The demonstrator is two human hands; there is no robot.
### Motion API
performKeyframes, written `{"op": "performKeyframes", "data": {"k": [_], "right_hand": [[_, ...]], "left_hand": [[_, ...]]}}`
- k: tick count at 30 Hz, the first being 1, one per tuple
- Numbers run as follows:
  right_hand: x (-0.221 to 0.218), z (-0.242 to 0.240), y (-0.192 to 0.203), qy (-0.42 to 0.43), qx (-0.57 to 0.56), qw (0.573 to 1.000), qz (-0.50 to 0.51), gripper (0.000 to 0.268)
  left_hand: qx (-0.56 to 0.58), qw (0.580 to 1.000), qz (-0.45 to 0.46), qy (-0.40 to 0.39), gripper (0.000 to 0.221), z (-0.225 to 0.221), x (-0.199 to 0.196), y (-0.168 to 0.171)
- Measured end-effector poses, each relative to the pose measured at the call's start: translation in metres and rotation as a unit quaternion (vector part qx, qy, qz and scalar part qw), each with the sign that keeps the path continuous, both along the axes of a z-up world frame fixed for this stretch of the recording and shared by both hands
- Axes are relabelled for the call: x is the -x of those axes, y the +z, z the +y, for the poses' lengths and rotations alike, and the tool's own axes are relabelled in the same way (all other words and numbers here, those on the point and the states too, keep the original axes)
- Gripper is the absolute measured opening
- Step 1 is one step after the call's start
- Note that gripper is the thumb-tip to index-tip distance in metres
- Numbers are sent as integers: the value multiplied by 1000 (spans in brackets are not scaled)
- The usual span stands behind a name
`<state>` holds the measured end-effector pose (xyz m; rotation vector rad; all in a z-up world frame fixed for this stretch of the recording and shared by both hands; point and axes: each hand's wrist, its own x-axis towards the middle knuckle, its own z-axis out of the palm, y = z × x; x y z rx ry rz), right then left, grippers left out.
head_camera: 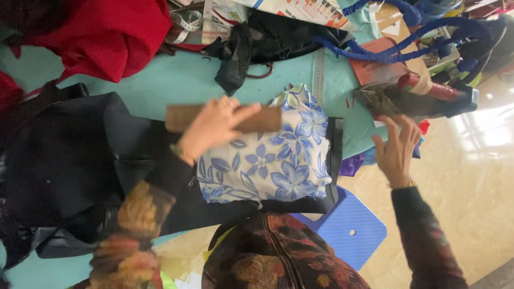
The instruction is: Ironing and pressing a floral fabric piece onto a black garment using a steam iron and a wooden block
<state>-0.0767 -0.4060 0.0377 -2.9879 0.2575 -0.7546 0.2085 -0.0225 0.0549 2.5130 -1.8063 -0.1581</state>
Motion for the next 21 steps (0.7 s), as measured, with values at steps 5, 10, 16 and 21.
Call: {"op": "performKeyframes", "data": {"k": [5, 10, 16, 21], "right_hand": [[53, 25, -44, -29, -64, 997, -10, 43], [87, 39, -65, -99, -92, 991, -2, 48], [97, 52, -67, -133, -85, 987, 0, 50], [94, 64, -74, -142, -144, 979, 11, 47]], "left_hand": [[35, 996, -15, 77, 98, 19, -84, -57], [-12, 995, -21, 93, 97, 17, -108, -87], [5, 996, -41, 75, 104, -20, -125, -104], [46, 994, -72, 65, 99, -42, -149, -110]]}}
